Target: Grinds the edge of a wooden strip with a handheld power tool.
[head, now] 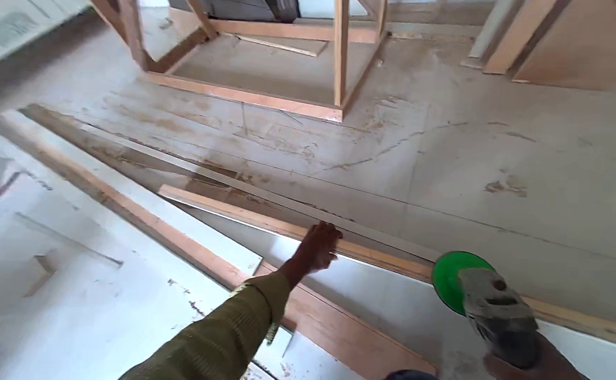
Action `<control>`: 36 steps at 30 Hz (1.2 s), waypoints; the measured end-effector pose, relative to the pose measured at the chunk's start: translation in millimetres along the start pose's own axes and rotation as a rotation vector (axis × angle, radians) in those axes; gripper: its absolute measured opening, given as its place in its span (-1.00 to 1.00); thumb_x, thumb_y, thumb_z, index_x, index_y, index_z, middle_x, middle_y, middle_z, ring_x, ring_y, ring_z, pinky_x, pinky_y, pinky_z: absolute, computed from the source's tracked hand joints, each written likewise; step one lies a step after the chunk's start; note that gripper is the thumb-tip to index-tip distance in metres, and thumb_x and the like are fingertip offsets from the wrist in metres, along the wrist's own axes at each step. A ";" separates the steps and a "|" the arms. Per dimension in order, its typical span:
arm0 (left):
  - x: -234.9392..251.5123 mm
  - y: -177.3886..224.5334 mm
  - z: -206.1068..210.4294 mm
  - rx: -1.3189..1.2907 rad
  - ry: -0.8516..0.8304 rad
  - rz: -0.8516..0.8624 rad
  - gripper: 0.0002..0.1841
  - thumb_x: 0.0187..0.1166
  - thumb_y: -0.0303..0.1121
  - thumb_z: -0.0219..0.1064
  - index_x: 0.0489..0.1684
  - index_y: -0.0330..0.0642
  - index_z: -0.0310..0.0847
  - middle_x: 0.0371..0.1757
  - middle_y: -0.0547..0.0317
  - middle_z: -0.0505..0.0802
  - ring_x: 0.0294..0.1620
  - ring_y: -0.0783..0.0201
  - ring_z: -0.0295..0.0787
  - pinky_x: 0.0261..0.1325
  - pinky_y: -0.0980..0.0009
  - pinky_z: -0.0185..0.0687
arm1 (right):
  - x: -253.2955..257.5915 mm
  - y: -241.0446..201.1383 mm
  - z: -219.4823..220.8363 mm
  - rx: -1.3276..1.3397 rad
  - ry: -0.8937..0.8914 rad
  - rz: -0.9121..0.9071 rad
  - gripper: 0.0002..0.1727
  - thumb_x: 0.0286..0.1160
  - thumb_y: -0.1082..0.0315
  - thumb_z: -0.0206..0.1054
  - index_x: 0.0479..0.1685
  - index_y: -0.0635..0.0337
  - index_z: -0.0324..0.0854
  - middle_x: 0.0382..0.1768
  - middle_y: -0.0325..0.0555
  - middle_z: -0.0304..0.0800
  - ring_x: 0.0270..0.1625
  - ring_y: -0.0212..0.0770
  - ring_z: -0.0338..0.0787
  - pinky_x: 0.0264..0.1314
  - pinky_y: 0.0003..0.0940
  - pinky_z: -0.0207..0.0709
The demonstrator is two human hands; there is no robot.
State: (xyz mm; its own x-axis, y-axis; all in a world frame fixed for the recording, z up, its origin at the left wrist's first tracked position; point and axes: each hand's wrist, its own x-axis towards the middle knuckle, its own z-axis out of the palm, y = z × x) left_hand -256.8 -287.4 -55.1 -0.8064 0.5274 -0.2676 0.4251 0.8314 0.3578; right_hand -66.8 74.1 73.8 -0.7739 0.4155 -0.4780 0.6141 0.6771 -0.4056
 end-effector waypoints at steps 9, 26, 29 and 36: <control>-13.3 6.3 -0.3 -0.119 0.253 0.077 -0.33 0.19 -0.27 0.59 0.45 -0.02 0.60 0.53 0.07 0.64 0.61 -0.07 0.43 0.63 -0.24 0.21 | -11.7 -18.1 22.9 -0.069 0.041 -0.042 -0.30 -0.10 0.14 0.64 0.23 0.14 0.68 -0.34 0.06 0.85 -0.24 0.18 0.86 -0.28 0.31 0.62; -72.7 130.3 4.4 -0.553 0.149 -0.113 -0.02 0.43 0.29 0.43 0.87 0.06 0.14 0.11 0.10 0.79 -0.31 0.34 0.67 -0.19 0.35 0.69 | 0.5 -109.0 65.9 -0.237 -0.397 -0.054 -0.32 0.15 0.09 0.52 0.43 -0.06 0.55 -0.07 -0.08 0.86 0.04 -0.01 0.87 0.01 0.04 0.68; -69.5 136.6 4.6 -0.570 0.134 -0.079 -0.01 0.42 0.32 0.41 0.86 0.05 0.16 0.11 0.14 0.80 -0.31 0.40 0.67 -0.18 0.42 0.69 | -0.7 -104.6 59.9 -0.231 -0.415 -0.015 -0.32 0.14 0.11 0.53 0.41 -0.04 0.53 -0.06 -0.07 0.85 0.04 -0.01 0.86 0.00 0.04 0.68; -54.4 154.9 7.4 -0.608 0.096 -0.027 0.01 0.37 0.37 0.42 0.81 -0.01 0.22 -0.03 0.18 0.82 -0.35 0.45 0.66 -0.23 0.46 0.68 | 4.9 -86.5 48.9 -0.219 -0.407 0.040 -0.32 0.14 0.15 0.55 0.40 -0.02 0.52 -0.07 -0.05 0.84 0.04 0.01 0.86 0.00 0.06 0.68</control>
State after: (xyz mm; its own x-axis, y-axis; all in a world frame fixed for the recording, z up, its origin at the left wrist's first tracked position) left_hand -144.1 -186.0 8.3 -0.8592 0.4656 -0.2120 0.1161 0.5810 0.8055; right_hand -116.1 -12.2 68.5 -0.5996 0.2017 -0.7744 0.5613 0.7958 -0.2273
